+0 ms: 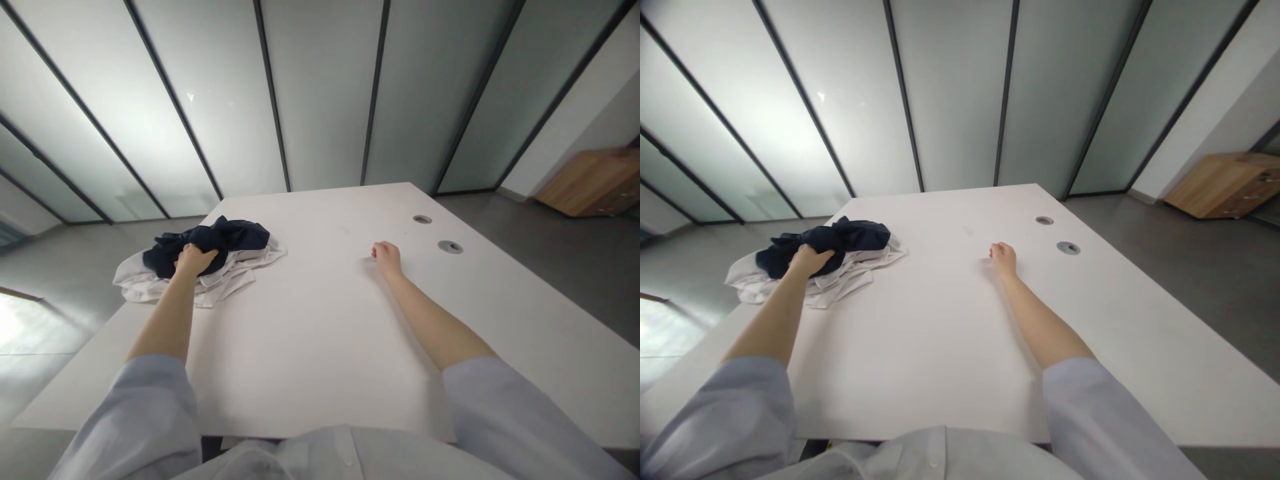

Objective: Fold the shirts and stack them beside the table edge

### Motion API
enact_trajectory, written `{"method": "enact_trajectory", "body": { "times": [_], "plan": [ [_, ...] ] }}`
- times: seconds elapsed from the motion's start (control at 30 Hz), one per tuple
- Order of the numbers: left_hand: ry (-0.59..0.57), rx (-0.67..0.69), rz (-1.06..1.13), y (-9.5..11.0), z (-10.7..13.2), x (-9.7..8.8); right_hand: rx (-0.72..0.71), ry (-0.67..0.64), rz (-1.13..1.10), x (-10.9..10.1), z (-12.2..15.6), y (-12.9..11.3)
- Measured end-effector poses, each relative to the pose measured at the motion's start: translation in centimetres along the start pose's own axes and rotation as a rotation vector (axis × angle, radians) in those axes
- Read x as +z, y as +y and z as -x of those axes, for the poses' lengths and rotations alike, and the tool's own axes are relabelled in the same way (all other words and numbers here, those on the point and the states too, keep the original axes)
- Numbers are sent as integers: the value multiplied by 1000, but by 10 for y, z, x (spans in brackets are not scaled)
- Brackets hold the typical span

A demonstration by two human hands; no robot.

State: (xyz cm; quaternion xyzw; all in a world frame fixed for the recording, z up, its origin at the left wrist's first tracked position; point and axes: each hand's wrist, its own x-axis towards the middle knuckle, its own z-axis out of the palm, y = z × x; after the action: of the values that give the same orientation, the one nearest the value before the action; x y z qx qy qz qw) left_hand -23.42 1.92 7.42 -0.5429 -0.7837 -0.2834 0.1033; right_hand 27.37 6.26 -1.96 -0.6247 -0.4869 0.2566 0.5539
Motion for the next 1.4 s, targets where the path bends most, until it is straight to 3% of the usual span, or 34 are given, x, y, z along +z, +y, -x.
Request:
{"method": "enact_trajectory", "body": {
  "times": [0.07, 0.1, 0.17, 0.23, 0.3, 0.43, 0.53, 0.6, 0.73, 0.87, 1.07, 1.23, 1.4],
  "plan": [
    [57, -139, -11, 14, 19, -6, 18, 6, -19, 0, -1, -1],
    [165, -126, 4, 22, 30, -9, 34, 18, -35, 0, -1, -2],
    [340, 40, 69, 42, 52, -13, 64, 50, -75, -1, -3, -3],
    [361, 212, 154, 64, 71, -12, 85, 55, -110, -2, -5, -4],
    [254, 355, 217, 89, 83, -5, 98, -3, -120, -3, -6, -5],
    [-166, 606, 203, 144, 94, 26, 103, -133, -81, -5, -6, -7],
    [-421, 642, 173, 178, 104, 58, 77, -121, -81, -5, -3, -8],
    [-449, 603, 157, 190, 113, 78, 46, -119, -64, -5, 0, -7],
    [-431, 616, 125, 188, 124, 97, -71, -143, 40, -9, 6, -3],
    [-415, 597, 59, 174, 122, 92, -222, -178, 265, -13, 13, -3],
    [-459, 557, -79, 173, 118, 88, -486, -397, 743, -12, 26, -17],
    [-562, 544, -158, 176, 122, 91, -447, -540, 1064, -7, 38, -25],
    [-628, 532, -186, 176, 123, 92, -332, -641, 1145, -5, 42, -29]
  ]
}}
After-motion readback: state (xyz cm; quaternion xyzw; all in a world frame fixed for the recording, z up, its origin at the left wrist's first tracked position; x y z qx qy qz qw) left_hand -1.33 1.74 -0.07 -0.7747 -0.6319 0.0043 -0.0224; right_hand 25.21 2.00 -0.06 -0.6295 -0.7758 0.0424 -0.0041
